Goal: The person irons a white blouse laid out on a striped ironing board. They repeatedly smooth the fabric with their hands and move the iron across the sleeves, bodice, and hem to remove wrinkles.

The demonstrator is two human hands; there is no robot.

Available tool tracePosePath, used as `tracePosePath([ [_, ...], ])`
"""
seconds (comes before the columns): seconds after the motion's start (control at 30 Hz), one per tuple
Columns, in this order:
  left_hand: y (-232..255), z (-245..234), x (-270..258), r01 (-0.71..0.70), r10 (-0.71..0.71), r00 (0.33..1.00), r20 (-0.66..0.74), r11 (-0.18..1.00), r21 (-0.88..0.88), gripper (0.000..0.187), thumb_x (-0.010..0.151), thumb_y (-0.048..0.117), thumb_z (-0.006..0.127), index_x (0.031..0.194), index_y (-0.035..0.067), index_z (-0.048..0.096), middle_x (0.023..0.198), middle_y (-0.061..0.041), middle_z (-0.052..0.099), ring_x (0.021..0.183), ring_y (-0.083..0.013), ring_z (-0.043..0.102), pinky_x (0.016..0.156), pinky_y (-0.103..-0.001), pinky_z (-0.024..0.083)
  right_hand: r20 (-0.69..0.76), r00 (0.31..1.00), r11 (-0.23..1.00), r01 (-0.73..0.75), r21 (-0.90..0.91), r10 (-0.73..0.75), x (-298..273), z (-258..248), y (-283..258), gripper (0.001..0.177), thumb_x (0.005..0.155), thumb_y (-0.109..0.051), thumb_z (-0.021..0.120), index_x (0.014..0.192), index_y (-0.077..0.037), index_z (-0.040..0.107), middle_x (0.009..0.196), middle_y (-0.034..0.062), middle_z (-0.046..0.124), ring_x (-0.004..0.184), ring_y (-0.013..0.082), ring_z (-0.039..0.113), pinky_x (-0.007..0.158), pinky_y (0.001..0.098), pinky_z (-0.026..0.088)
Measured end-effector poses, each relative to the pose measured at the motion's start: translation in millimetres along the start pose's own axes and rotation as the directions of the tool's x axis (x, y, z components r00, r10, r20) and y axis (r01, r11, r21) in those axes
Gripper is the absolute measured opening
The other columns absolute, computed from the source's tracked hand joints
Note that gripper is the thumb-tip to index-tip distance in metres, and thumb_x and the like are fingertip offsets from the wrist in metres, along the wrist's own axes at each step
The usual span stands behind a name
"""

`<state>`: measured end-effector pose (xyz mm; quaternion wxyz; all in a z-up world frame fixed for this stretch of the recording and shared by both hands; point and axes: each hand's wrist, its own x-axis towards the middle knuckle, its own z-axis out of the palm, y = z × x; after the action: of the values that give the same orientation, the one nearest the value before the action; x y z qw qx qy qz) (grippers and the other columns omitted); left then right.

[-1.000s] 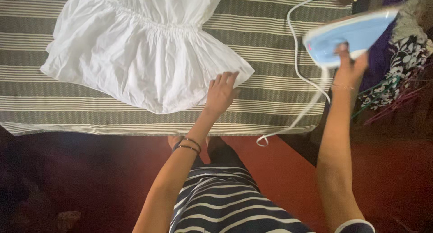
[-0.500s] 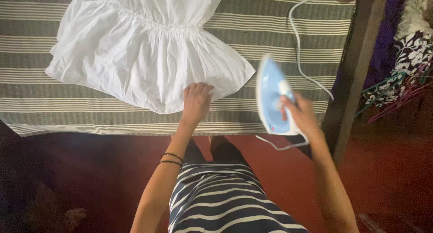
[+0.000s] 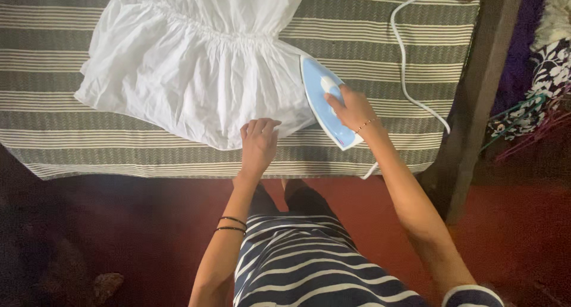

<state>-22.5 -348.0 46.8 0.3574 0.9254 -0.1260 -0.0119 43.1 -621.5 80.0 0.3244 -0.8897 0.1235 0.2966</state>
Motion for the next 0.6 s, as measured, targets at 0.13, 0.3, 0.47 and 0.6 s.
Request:
tracePosePath([
  [0.13,-6.5,-4.7,-11.0,0.003,-0.004,0.998,0.056,1.000,0.022,0.041,0.079,0.004,0.072,0.120,0.010,0.068,0.117,-0.006,0.064,0.109,-0.0273,0.059,0.102,-0.050,0.037,0.059,0.998,0.999,-0.004,-0.042,0.006,-27.4,1.9,6.8,0.058,0.099,-0.047,0.057,0.129,0.002,0.058,0.064,0.0140,0.068,0.051,0.0254,0.068,0.052,0.0402,0.055],
  [0.3,-18.9,-6.0,-24.3,0.040,-0.041,0.999,0.008,0.996,0.082,0.040,0.079,0.012,0.077,0.119,0.012,0.068,0.117,-0.006,0.063,0.111,-0.0286,0.058,0.103,-0.051,0.036,0.081,0.995,0.996,-0.052,-0.077,0.058,-43.6,8.1,11.2,0.060,0.097,-0.049,0.055,0.134,-0.002,0.056,0.064,0.0171,0.069,0.052,0.0280,0.069,0.054,0.0420,0.056],
  [0.47,-24.8,-3.8,-34.5,0.114,-0.109,0.992,-0.066,0.990,0.079,0.034,0.085,0.013,0.077,0.118,0.014,0.068,0.116,-0.006,0.063,0.110,-0.0277,0.058,0.103,-0.051,0.037,-0.066,0.955,0.946,0.275,-0.172,-0.289,11.7,13.3,-13.4,0.056,0.104,-0.046,0.059,0.130,0.004,0.059,0.089,0.0268,0.071,0.079,0.0419,0.070,0.072,0.0500,0.055],
  [0.6,-17.2,-2.8,-40.8,0.172,-0.167,0.976,-0.140,0.985,0.021,0.033,0.088,0.012,0.076,0.120,0.011,0.065,0.116,-0.010,0.062,0.113,-0.0306,0.058,0.102,-0.050,0.039,0.007,0.990,0.985,0.143,-0.101,-0.143,46.0,13.5,-34.1,0.058,0.100,-0.047,0.057,0.130,0.003,0.057,0.089,0.0279,0.071,0.083,0.0420,0.072,0.078,0.0500,0.055],
])
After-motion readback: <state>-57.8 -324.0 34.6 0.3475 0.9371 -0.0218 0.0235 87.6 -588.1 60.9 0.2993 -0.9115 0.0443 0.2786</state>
